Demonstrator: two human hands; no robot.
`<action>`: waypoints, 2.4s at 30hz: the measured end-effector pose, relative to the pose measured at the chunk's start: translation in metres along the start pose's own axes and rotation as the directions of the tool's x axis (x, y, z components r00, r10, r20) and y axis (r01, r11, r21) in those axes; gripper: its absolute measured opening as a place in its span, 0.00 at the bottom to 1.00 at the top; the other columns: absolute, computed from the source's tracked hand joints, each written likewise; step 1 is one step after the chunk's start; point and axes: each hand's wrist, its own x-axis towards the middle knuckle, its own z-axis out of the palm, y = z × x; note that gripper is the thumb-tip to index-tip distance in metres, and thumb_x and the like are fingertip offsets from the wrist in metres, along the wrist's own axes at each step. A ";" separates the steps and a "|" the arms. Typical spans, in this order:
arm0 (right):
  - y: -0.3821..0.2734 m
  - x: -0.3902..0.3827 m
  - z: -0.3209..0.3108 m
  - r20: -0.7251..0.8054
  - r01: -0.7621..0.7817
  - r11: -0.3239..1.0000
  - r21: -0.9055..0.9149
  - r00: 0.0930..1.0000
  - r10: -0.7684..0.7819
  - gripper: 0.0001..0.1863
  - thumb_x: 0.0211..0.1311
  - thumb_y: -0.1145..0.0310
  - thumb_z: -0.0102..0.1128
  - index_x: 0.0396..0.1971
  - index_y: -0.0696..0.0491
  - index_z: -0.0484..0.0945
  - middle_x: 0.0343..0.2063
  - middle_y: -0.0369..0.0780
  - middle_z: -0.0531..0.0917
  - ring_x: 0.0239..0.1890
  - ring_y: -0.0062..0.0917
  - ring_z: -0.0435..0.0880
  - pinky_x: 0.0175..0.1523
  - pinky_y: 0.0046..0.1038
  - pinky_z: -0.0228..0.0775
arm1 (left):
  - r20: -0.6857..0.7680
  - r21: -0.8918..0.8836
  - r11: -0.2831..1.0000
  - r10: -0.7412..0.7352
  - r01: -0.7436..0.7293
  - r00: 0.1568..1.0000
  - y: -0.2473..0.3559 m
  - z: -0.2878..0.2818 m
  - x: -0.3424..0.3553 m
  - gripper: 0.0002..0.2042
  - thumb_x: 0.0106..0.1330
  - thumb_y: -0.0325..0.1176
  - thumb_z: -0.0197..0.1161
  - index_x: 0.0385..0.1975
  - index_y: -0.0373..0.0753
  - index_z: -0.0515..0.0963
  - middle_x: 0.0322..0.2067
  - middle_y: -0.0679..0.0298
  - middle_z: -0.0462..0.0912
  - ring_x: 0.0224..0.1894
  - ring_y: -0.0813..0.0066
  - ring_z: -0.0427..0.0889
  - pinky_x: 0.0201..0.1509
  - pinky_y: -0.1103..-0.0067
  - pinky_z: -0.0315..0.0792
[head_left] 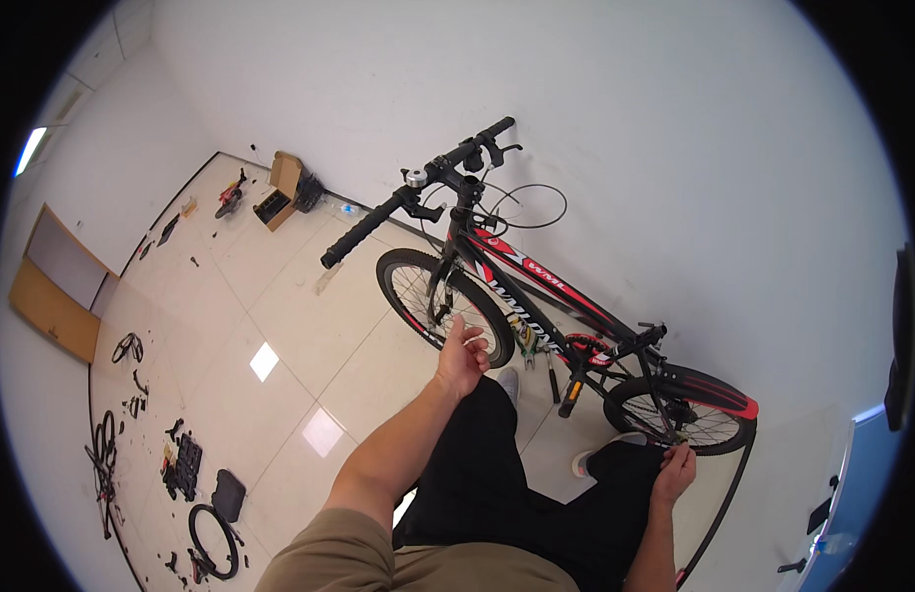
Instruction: The person uses a wrench to loosen and tighten bolts on the bicycle seat post and handlebar stem. They then remove the seat, inspect the post, and reattach the seat, tightening the bolt to secure it.
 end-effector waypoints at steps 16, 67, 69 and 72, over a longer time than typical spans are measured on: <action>-0.026 -0.023 0.029 0.155 -0.106 0.994 0.038 0.983 0.099 0.18 0.78 0.58 0.49 0.28 0.53 0.74 0.20 0.33 0.75 0.17 0.13 0.68 0.21 0.18 0.59 | 0.501 0.858 -0.117 0.413 -0.501 0.761 -0.064 -0.009 -0.037 0.14 0.61 0.43 0.67 0.42 0.43 0.81 0.22 0.62 0.82 0.26 0.61 0.84 0.32 0.68 0.77; 0.015 -0.066 0.082 0.481 -0.895 0.366 0.254 0.445 0.755 0.11 0.71 0.61 0.52 0.42 0.53 0.75 0.27 0.37 0.80 0.25 0.24 0.76 0.29 0.27 0.68 | 0.238 0.871 -0.487 0.297 -0.068 0.925 0.276 0.098 -0.080 0.21 0.66 0.36 0.64 0.48 0.26 0.68 0.30 0.47 0.81 0.22 0.62 0.85 0.23 0.65 0.78; 0.016 -0.066 0.084 0.489 -0.898 0.363 0.248 0.439 0.754 0.12 0.72 0.61 0.52 0.43 0.54 0.75 0.27 0.38 0.80 0.25 0.24 0.76 0.29 0.27 0.68 | 0.243 0.832 -0.552 0.289 -0.046 0.926 0.272 0.107 -0.085 0.21 0.64 0.36 0.65 0.48 0.27 0.69 0.32 0.46 0.82 0.26 0.58 0.86 0.29 0.64 0.79; 0.017 -0.066 0.088 0.505 -0.903 0.360 0.233 0.429 0.749 0.13 0.72 0.60 0.52 0.45 0.55 0.74 0.27 0.38 0.80 0.25 0.23 0.76 0.28 0.27 0.69 | 0.407 0.701 -0.710 0.319 -0.069 0.856 0.282 0.087 -0.069 0.25 0.60 0.35 0.68 0.52 0.27 0.71 0.39 0.43 0.83 0.43 0.49 0.84 0.50 0.62 0.76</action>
